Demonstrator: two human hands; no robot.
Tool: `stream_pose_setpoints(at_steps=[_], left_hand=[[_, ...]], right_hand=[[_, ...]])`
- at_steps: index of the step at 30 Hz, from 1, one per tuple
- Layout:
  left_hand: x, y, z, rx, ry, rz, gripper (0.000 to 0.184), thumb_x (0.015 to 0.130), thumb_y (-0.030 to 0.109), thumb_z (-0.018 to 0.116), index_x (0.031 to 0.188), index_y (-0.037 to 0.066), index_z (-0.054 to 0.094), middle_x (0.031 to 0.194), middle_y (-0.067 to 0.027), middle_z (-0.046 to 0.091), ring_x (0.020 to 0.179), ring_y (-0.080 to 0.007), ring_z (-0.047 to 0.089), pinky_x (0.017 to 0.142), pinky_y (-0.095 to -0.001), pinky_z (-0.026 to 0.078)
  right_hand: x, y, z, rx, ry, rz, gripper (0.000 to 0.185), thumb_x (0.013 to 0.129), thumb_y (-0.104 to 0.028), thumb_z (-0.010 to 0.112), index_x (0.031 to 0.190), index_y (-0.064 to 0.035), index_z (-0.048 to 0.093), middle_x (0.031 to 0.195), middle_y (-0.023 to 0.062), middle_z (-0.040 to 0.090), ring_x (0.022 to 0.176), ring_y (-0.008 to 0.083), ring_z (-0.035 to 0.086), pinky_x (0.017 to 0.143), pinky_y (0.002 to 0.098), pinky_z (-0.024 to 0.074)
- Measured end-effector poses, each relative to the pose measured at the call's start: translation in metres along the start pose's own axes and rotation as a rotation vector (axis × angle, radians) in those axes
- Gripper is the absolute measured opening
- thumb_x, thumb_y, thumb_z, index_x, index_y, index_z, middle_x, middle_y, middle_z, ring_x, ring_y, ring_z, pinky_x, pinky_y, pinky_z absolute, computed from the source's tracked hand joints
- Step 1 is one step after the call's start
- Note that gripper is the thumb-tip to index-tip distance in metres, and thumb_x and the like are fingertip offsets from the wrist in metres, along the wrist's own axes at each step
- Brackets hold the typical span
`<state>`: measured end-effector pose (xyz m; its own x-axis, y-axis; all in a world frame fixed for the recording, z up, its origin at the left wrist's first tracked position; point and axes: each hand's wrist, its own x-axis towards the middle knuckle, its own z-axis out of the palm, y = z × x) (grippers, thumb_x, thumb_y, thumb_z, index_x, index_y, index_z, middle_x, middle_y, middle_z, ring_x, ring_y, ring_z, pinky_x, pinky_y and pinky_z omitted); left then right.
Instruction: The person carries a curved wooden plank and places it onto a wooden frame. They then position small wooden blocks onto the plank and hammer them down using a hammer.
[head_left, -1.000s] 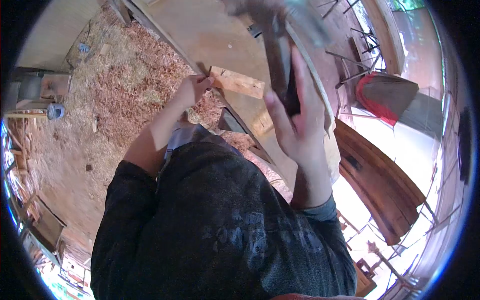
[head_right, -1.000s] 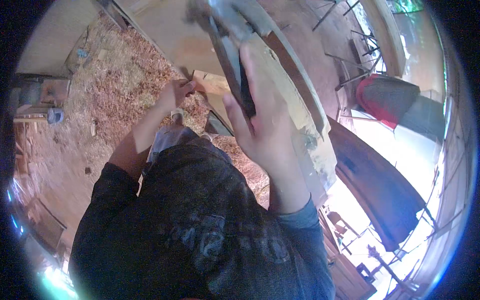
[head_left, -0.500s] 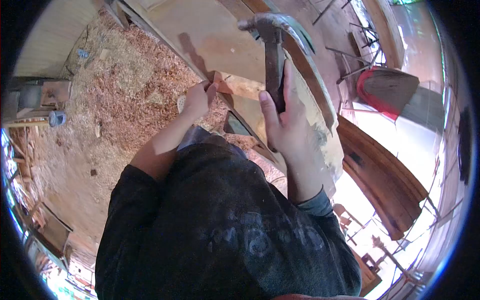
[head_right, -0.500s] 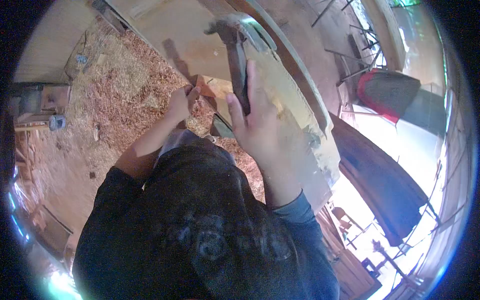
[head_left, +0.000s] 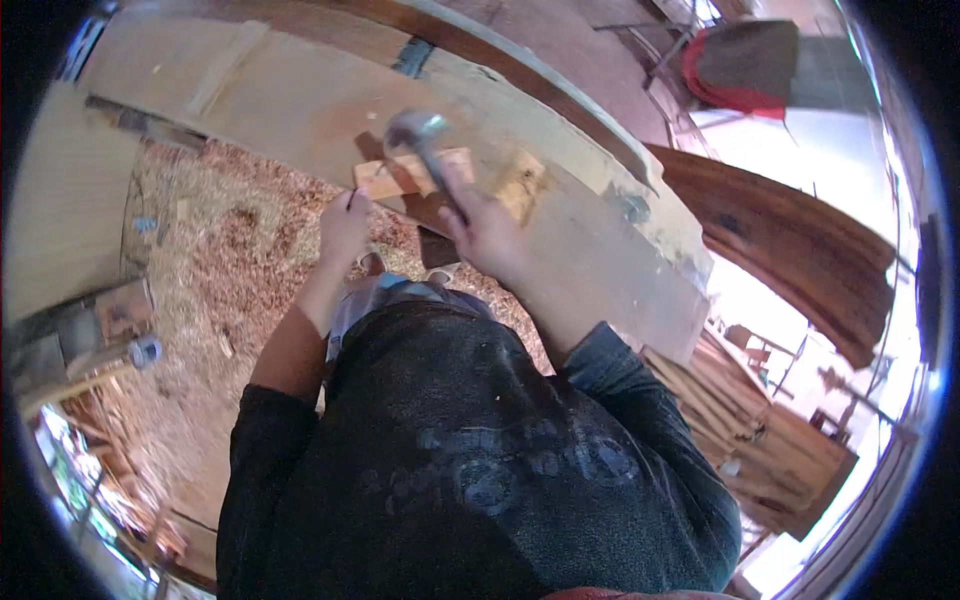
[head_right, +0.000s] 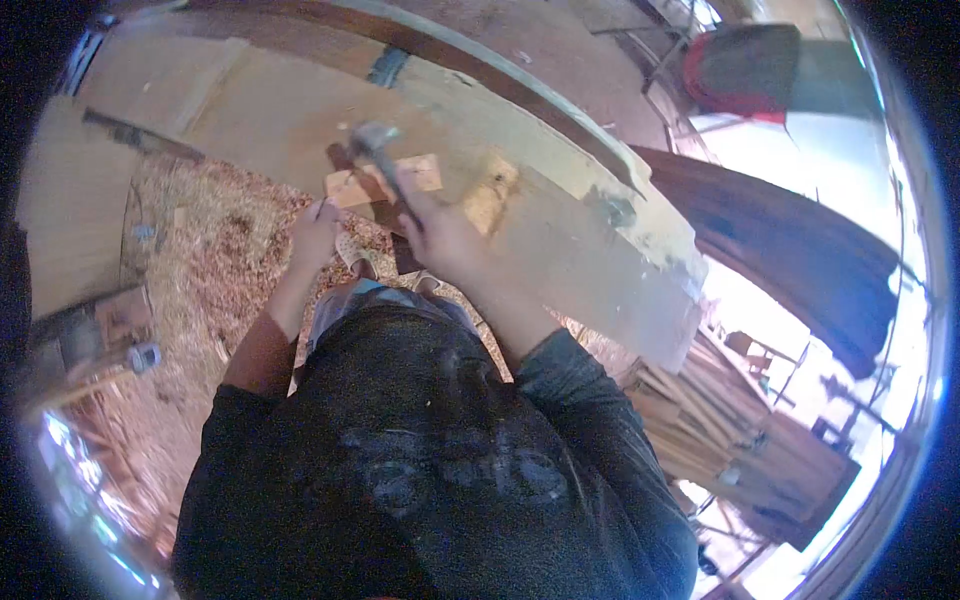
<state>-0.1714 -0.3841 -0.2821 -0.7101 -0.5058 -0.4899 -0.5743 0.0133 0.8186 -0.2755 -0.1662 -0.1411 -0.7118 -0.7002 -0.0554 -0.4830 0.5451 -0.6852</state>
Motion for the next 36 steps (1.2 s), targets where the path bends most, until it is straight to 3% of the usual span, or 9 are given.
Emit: stream_pose_setpoints(at_steps=[3, 6, 12, 17, 19, 23, 30, 33, 36], left_hand=[[-0.008, 0.024, -0.007, 0.069, -0.019, -0.012, 0.04, 0.101, 0.034, 0.055, 0.092, -0.002, 0.069, 0.072, -0.0116, 0.066, 0.065, -0.0199, 0.061, 0.065, -0.0356, 0.048], [-0.009, 0.021, -0.015, 0.001, -0.109, 0.016, 0.042, 0.102, 0.036, 0.053, 0.09, -0.002, 0.069, 0.073, -0.0083, 0.067, 0.067, -0.0178, 0.062, 0.066, -0.0324, 0.049], [-0.033, 0.029, -0.01, 0.172, -0.209, 0.167, 0.039, 0.104, 0.031, 0.047, 0.098, -0.002, 0.067, 0.082, -0.0126, 0.07, 0.073, -0.0223, 0.068, 0.07, -0.0349, 0.052], [-0.006, 0.051, 0.004, 0.634, -0.274, 0.331, 0.031, 0.099, 0.026, 0.052, 0.1, -0.002, 0.064, 0.088, -0.0156, 0.069, 0.079, -0.0336, 0.067, 0.077, -0.0435, 0.053], [0.001, 0.061, 0.007, 1.259, -0.097, 0.918, 0.035, 0.088, 0.026, 0.066, 0.112, 0.001, 0.064, 0.103, -0.0178, 0.066, 0.099, -0.0405, 0.063, 0.088, -0.0496, 0.05], [-0.023, 0.124, 0.039, 0.735, -0.065, 0.923, 0.064, 0.077, 0.028, 0.078, 0.132, 0.005, 0.055, 0.124, -0.0215, 0.059, 0.116, -0.0411, 0.056, 0.098, -0.05, 0.046], [-0.005, 0.157, 0.081, 1.21, -0.382, 0.775, 0.073, 0.069, 0.037, 0.085, 0.132, 0.01, 0.06, 0.128, -0.0172, 0.061, 0.121, -0.0385, 0.056, 0.102, -0.0505, 0.045], [-0.016, 0.168, 0.093, 1.238, -0.459, 0.618, 0.068, 0.068, 0.042, 0.085, 0.125, 0.01, 0.064, 0.123, -0.0163, 0.064, 0.117, -0.0357, 0.059, 0.1, -0.0512, 0.046], [-0.024, 0.12, 0.12, 1.048, -0.449, 0.716, 0.067, 0.067, 0.044, 0.085, 0.121, 0.009, 0.066, 0.12, -0.0171, 0.065, 0.114, -0.0351, 0.06, 0.098, -0.0509, 0.047]], right_hand=[[-0.006, -0.022, -0.028, 0.013, -0.33, 0.252, 0.071, 0.096, -0.018, 0.064, 0.158, -0.0159, 0.03, 0.11, 0.0263, 0.068, 0.092, 0.0362, 0.07, 0.083, 0.0441, 0.0545], [-0.043, -0.021, -0.038, 0.38, -0.128, 0.237, 0.067, 0.097, -0.016, 0.062, 0.157, -0.0208, 0.033, 0.1, 0.0224, 0.069, 0.078, 0.0337, 0.067, 0.076, 0.0425, 0.0535], [-0.13, 0.028, -0.112, 1.052, -0.112, 0.594, 0.021, 0.097, -0.024, 0.064, 0.104, -0.0044, 0.064, 0.089, 0.0049, 0.065, 0.073, 0.0127, 0.06, 0.068, 0.0286, 0.0512], [-0.17, 0.055, -0.16, 1.029, 0.13, 0.685, 0.034, 0.102, -0.037, 0.055, 0.111, -0.0054, 0.065, 0.092, 0.0067, 0.063, 0.076, 0.0157, 0.063, 0.069, 0.029, 0.0527], [-0.188, 0.079, -0.172, 1.212, 0.09, 0.665, 0.046, 0.101, -0.047, 0.055, 0.12, -0.0052, 0.061, 0.1, 0.0097, 0.064, 0.085, 0.0216, 0.068, 0.073, 0.0332, 0.056], [-0.206, 0.096, -0.162, 1.207, 0.061, 0.234, 0.07, 0.088, -0.057, 0.07, 0.134, -0.008, 0.051, 0.115, 0.0105, 0.06, 0.097, 0.026, 0.068, 0.079, 0.0361, 0.0585], [-0.19, 0.12, -0.188, 0.301, 0.1, 0.598, 0.065, 0.073, -0.043, 0.09, 0.118, -0.0048, 0.063, 0.098, 0.005, 0.066, 0.096, 0.0165, 0.067, 0.083, 0.0311, 0.0549], [-0.185, 0.137, -0.193, 0.287, 0.329, 0.588, 0.052, 0.078, -0.039, 0.088, 0.107, -0.0025, 0.065, 0.099, 0.0072, 0.071, 0.094, 0.0165, 0.067, 0.086, 0.0343, 0.0527], [-0.159, 0.139, -0.192, 0.698, 0.697, 0.449, 0.038, 0.075, -0.003, 0.073, 0.111, 0.0007, 0.059, 0.099, 0.0109, 0.066, 0.095, 0.0207, 0.065, 0.087, 0.0354, 0.0517]])
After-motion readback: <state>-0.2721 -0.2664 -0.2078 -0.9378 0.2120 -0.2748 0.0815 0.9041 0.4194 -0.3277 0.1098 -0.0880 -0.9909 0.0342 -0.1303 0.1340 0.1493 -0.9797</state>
